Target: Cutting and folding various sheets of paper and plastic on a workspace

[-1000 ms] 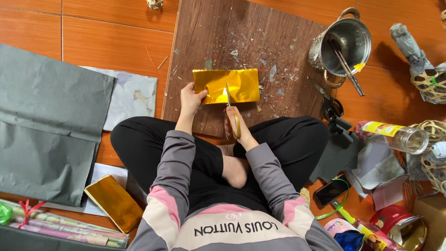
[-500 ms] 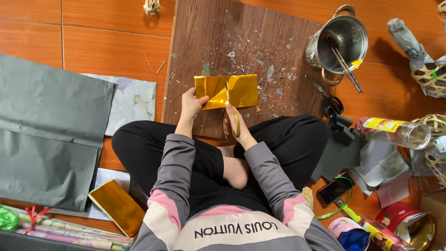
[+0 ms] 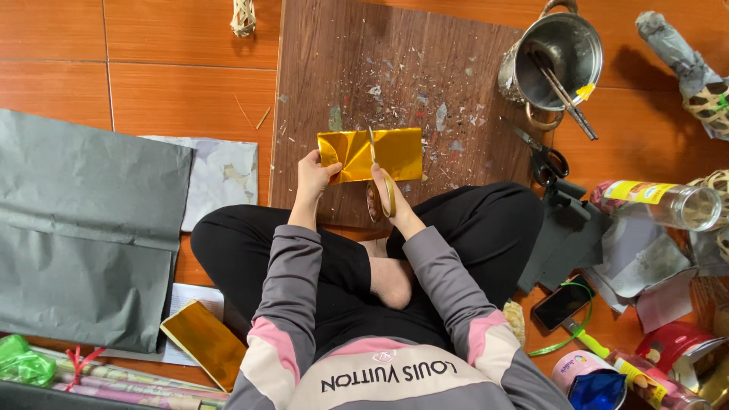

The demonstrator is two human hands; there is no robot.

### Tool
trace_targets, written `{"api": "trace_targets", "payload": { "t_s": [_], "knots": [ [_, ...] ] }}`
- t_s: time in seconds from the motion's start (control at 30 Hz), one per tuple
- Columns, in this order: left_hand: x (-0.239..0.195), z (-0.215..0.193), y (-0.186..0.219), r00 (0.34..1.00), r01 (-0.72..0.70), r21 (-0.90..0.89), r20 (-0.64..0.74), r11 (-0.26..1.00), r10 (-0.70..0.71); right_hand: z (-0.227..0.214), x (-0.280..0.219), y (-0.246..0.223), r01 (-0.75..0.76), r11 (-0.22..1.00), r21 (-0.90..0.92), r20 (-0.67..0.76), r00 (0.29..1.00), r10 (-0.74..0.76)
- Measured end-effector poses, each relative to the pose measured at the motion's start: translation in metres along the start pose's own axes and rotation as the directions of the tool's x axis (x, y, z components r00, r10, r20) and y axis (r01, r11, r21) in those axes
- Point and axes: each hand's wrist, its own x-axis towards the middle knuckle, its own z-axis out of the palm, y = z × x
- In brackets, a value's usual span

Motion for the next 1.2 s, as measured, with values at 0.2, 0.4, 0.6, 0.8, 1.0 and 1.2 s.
{"api": "trace_targets", "payload": {
  "t_s": [0.2,0.4,0.6,0.8,1.0,1.2],
  "knots": [
    [0.003,0.0,-0.008,1.0,-0.008,-0.002,0.011,1.0,0.008,-0.042,0.05,0.069,0.156,0.968,-0.199,-0.047,0.985,-0.169],
    [-0.014,-0.005,0.0,0.999,-0.002,-0.013,-0.035,1.0,0.001,-0.009,-0.001,0.024,0.13,0.978,-0.166,-0.038,0.99,-0.138],
    [-0.006,-0.009,-0.017,0.998,-0.011,-0.037,-0.061,0.999,0.009,0.007,-0.012,0.007,0.182,0.95,-0.253,0.055,0.983,-0.173],
    [-0.012,-0.013,-0.041,0.99,-0.09,-0.086,-0.114,0.992,0.079,-0.025,0.023,0.04,0.025,0.973,-0.229,-0.192,0.979,-0.071],
    [-0.045,-0.011,-0.039,0.93,-0.282,-0.103,-0.273,0.954,0.246,-0.065,0.011,-0.029,0.142,0.743,-0.654,-0.192,0.919,-0.344],
    [-0.078,-0.003,-0.022,0.943,-0.245,0.149,-0.193,0.958,0.271,-0.138,0.036,-0.058,0.168,0.284,-0.944,-0.052,0.775,-0.63]
  ]
}}
